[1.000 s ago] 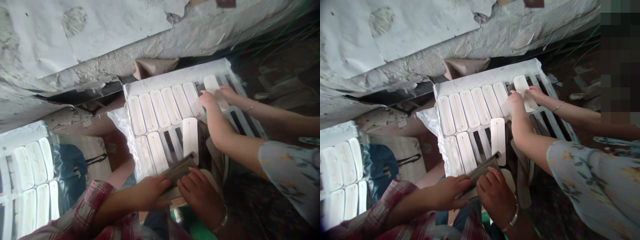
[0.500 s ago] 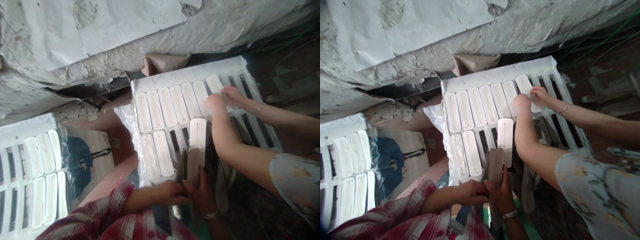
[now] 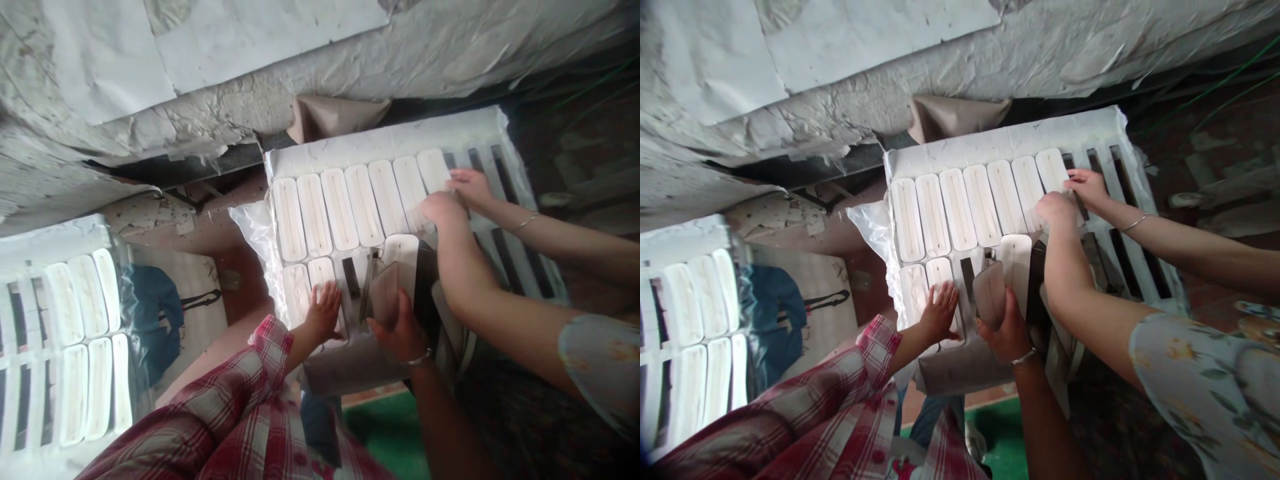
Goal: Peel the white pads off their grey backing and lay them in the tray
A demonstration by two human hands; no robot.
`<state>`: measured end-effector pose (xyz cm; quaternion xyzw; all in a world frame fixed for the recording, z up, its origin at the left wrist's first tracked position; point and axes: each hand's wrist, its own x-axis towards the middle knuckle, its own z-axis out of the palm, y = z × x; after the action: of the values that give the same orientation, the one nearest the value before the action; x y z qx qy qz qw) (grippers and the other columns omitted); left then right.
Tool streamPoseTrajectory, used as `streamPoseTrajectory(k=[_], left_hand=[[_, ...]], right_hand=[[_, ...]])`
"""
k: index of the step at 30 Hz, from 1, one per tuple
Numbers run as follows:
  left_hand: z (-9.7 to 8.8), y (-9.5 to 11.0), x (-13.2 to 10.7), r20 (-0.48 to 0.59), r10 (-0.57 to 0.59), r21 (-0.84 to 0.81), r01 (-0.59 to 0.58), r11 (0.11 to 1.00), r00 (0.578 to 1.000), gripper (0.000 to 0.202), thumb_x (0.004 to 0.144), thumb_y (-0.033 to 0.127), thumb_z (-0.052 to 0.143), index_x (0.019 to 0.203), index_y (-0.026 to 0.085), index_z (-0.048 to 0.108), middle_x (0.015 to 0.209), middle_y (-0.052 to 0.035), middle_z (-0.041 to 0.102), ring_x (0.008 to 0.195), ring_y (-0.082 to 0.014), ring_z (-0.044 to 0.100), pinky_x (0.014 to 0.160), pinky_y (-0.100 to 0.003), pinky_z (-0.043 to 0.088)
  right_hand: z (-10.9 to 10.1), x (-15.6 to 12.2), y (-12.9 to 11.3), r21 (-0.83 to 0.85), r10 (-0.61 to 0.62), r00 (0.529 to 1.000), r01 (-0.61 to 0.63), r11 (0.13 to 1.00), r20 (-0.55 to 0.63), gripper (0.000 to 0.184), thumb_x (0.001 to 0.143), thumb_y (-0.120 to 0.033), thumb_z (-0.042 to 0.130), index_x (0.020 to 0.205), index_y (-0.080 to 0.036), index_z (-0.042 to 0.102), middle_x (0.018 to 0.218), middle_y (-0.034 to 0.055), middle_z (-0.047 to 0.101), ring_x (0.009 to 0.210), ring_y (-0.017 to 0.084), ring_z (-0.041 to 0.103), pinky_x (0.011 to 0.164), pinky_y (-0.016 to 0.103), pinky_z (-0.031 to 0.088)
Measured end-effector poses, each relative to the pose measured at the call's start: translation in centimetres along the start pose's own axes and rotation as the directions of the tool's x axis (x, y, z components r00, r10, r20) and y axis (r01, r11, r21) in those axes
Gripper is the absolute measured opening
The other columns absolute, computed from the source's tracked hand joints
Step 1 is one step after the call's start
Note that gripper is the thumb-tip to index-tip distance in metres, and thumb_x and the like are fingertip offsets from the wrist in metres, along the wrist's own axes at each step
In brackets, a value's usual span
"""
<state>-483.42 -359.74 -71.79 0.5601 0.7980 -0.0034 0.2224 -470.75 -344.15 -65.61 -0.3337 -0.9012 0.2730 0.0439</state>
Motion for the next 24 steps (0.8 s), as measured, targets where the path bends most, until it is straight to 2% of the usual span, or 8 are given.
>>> streamPoseTrajectory(k=[4, 11, 15, 17, 19, 21, 22, 24], left_hand=[[0.3, 0.3, -0.5, -0.044, -0.003, -0.027, 0.002, 1.000, 0.999, 0.123, 0.052, 0.072, 0.063, 0.141, 0.001, 0.016, 0.147, -0.0221, 0.000, 0.135, -0.0362, -0.009, 0.106, -0.060, 0.000], [0.3, 0.5, -1.0, -0.051, 0.007, -0.101, -0.012, 0.995, 0.999, 0.114, 0.058, 0.068, 0.062, 0.141, 0.004, 0.019, 0.148, -0.0199, 0.002, 0.136, -0.0351, -0.005, 0.107, -0.058, 0.005], [-0.7, -0.3, -1.0, -0.102, -0.020, -0.271, -0.009, 0.962, 0.995, 0.093, 0.066, 0.053, 0.065, 0.138, 0.007, 0.028, 0.146, -0.0195, 0.018, 0.136, -0.0328, 0.010, 0.109, -0.055, 0.010], [-1.4, -1.2, -0.7, -0.165, -0.126, -0.490, 0.030, 0.871, 0.978, 0.066, 0.079, 0.038, 0.056, 0.134, 0.009, 0.035, 0.138, -0.0173, 0.037, 0.130, -0.0266, 0.030, 0.108, -0.048, 0.024], [-2.4, -2.2, 0.1, -0.174, -0.279, -0.746, 0.059, 0.663, 0.944, 0.048, 0.086, 0.032, 0.045, 0.129, 0.011, 0.040, 0.125, -0.0148, 0.051, 0.112, -0.0196, 0.049, 0.095, -0.038, 0.043], [-3.7, -3.1, 1.4, -0.114, -0.370, -0.898, 0.064, 0.436, 0.922, 0.046, 0.088, 0.036, 0.042, 0.127, 0.012, 0.041, 0.116, -0.0131, 0.055, 0.092, -0.0151, 0.058, 0.076, -0.029, 0.051], [-4.3, -3.5, 2.3, -0.076, -0.373, -0.927, 0.072, 0.368, 0.925, 0.047, 0.087, 0.039, 0.044, 0.126, 0.013, 0.043, 0.112, -0.0118, 0.057, 0.084, -0.0137, 0.060, 0.070, -0.027, 0.052], [-5.5, -4.2, 4.3, 0.005, -0.348, -0.929, 0.133, 0.346, 0.937, 0.041, 0.083, 0.040, 0.049, 0.117, 0.016, 0.051, 0.100, -0.0074, 0.061, 0.075, -0.0121, 0.060, 0.065, -0.024, 0.051]], right_hand=[[1.3, 1.5, -0.3, 0.005, -0.042, 0.999, 0.042, 0.999, -0.020, 0.102, 0.065, -0.066, 0.054, 0.135, 0.003, 0.024, 0.125, 0.0258, 0.044, 0.115, 0.032, 0.046, 0.085, 0.040, 0.043], [2.5, 1.8, 0.2, -0.033, -0.084, 0.996, 0.085, 0.996, 0.038, 0.092, 0.067, -0.060, 0.057, 0.135, -0.006, 0.027, 0.124, 0.0231, 0.047, 0.114, 0.030, 0.048, 0.084, 0.038, 0.045], [4.3, 2.3, 0.8, -0.032, -0.050, 0.998, 0.052, 0.998, 0.042, 0.089, 0.065, -0.061, 0.056, 0.129, -0.003, 0.034, 0.115, 0.0219, 0.053, 0.105, 0.027, 0.054, 0.079, 0.034, 0.046], [5.5, 2.1, 1.2, -0.072, -0.025, 0.999, 0.027, 0.997, 0.024, 0.088, 0.065, -0.064, 0.054, 0.125, -0.001, 0.039, 0.108, 0.0217, 0.057, 0.098, 0.026, 0.057, 0.074, 0.033, 0.047], [6.5, 1.7, 1.6, -0.104, -0.035, 0.999, 0.037, 0.994, 0.018, 0.090, 0.064, -0.067, 0.052, 0.122, 0.000, 0.042, 0.104, 0.0218, 0.058, 0.094, 0.026, 0.058, 0.070, 0.032, 0.047], [7.4, 1.6, 1.6, -0.105, -0.047, 0.999, 0.049, 0.993, 0.019, 0.092, 0.062, -0.070, 0.052, 0.122, 0.000, 0.044, 0.104, 0.0221, 0.057, 0.093, 0.025, 0.058, 0.069, 0.032, 0.046], [7.8, 1.7, 1.4, -0.103, -0.035, 0.999, 0.036, 0.994, 0.012, 0.093, 0.062, -0.071, 0.052, 0.122, -0.001, 0.043, 0.106, 0.0226, 0.056, 0.094, 0.026, 0.057, 0.070, 0.032, 0.046], [8.3, 2.4, 0.7, -0.112, 0.017, 1.000, -0.018, 0.994, -0.009, 0.094, 0.062, -0.070, 0.053, 0.124, -0.001, 0.041, 0.109, 0.0240, 0.053, 0.096, 0.027, 0.056, 0.072, 0.034, 0.047]])
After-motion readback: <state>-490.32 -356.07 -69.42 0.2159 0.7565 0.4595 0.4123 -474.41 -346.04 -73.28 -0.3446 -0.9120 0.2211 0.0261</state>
